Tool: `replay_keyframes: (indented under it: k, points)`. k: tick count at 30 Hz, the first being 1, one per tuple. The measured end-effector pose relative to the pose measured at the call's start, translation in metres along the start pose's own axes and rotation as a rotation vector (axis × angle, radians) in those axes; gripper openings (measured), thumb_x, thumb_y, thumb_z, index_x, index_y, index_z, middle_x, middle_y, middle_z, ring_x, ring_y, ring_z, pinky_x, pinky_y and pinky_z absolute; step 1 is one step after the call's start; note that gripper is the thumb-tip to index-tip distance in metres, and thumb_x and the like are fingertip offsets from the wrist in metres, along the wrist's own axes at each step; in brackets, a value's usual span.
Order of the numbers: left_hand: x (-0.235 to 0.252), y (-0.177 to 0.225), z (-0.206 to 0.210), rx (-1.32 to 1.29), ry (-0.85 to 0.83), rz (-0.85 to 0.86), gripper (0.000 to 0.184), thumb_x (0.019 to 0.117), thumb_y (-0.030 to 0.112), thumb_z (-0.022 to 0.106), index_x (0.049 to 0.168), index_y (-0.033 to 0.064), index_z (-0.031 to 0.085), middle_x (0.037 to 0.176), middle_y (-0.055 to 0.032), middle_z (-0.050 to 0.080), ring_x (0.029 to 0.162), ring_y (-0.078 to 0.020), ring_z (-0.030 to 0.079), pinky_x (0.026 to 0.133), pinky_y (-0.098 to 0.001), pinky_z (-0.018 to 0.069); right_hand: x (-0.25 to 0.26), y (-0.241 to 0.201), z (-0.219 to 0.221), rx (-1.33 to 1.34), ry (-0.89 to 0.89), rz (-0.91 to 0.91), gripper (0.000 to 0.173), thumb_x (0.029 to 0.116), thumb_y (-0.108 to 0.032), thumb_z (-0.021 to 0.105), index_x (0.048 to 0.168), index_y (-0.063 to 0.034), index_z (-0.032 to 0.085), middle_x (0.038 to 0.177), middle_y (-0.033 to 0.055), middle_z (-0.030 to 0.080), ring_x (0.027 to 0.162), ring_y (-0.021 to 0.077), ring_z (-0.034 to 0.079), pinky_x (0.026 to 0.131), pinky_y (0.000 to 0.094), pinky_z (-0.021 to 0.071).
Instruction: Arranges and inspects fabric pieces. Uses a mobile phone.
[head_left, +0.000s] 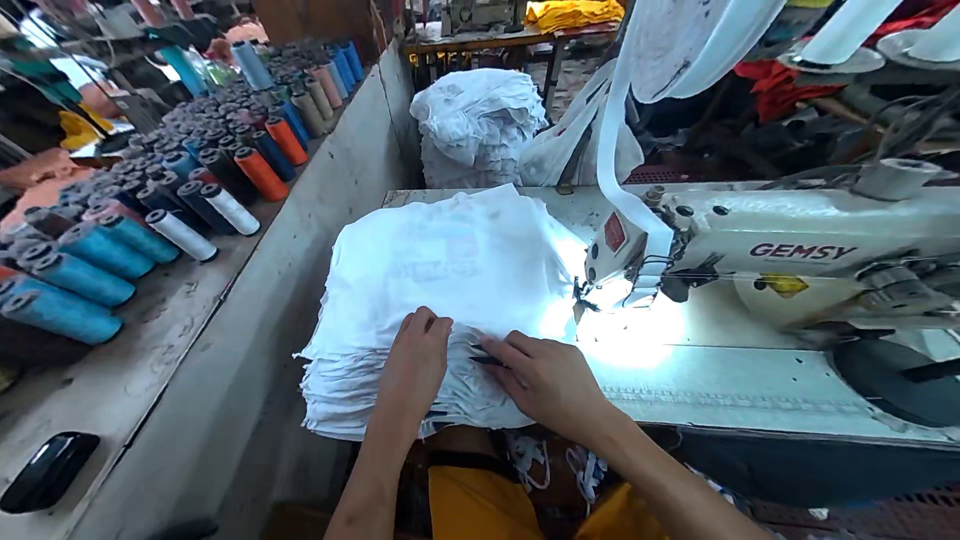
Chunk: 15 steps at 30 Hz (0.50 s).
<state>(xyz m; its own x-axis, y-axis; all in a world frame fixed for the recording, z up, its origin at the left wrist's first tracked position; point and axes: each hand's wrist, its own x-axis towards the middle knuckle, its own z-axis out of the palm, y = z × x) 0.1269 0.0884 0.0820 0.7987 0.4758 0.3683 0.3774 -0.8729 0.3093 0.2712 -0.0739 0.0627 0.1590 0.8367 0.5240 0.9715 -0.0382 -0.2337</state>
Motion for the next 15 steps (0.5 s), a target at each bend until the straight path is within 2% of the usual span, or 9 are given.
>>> replay_keyframes:
  k: [3,6,9,12,15]
  points:
    - [0.013,0.000,-0.002,0.018,-0.144,-0.047,0.024,0.1044,0.016,0.055,0.109,0.0023,0.074,0.105,-0.0164,0.069,0.102,-0.0319,0.068,0.094,-0.0433,0.0554,-0.002,0.003,-0.004,0.001,-0.002,-0.002,0.034,0.1035,-0.035,0.054,0.126,-0.0190,0.073,0.085,0.0048,0.067,0.064,0.0207,0.065,0.052,0.0367,0.0520]
    - [0.016,-0.004,0.001,0.012,-0.176,-0.033,0.025,0.1051,0.016,0.053,0.109,0.0000,0.072,0.105,-0.0182,0.068,0.102,-0.0337,0.068,0.095,-0.0451,0.0547,-0.002,0.005,-0.006,0.010,-0.020,0.015,0.034,0.1042,-0.036,0.053,0.127,-0.0192,0.073,0.086,0.0045,0.067,0.066,0.0205,0.065,0.053,0.0367,0.0523]
    - [0.007,-0.012,0.006,-0.055,-0.048,0.009,0.024,0.1040,0.017,0.052,0.106,0.0012,0.070,0.100,-0.0157,0.066,0.095,-0.0301,0.067,0.087,-0.0429,0.0568,0.004,0.003,-0.005,0.028,-0.029,0.052,0.035,0.1039,-0.036,0.054,0.127,-0.0184,0.072,0.088,0.0057,0.069,0.067,0.0219,0.067,0.054,0.0391,0.0539]
    - [-0.006,-0.011,0.007,-0.098,0.105,0.015,0.022,0.1023,0.018,0.053,0.104,0.0032,0.069,0.096,-0.0104,0.064,0.086,-0.0209,0.065,0.078,-0.0339,0.0573,0.017,-0.003,-0.002,0.037,-0.021,0.091,0.034,0.1036,-0.035,0.055,0.127,-0.0180,0.073,0.089,0.0062,0.069,0.069,0.0230,0.068,0.055,0.0406,0.0544]
    - [-0.015,-0.004,0.008,-0.081,0.194,0.019,0.022,0.1019,0.018,0.053,0.104,0.0025,0.069,0.095,-0.0100,0.064,0.084,-0.0189,0.064,0.077,-0.0302,0.0564,0.031,-0.013,0.006,0.018,-0.037,0.094,0.033,0.1028,-0.032,0.055,0.127,-0.0175,0.073,0.089,0.0070,0.070,0.069,0.0245,0.068,0.055,0.0415,0.0542]
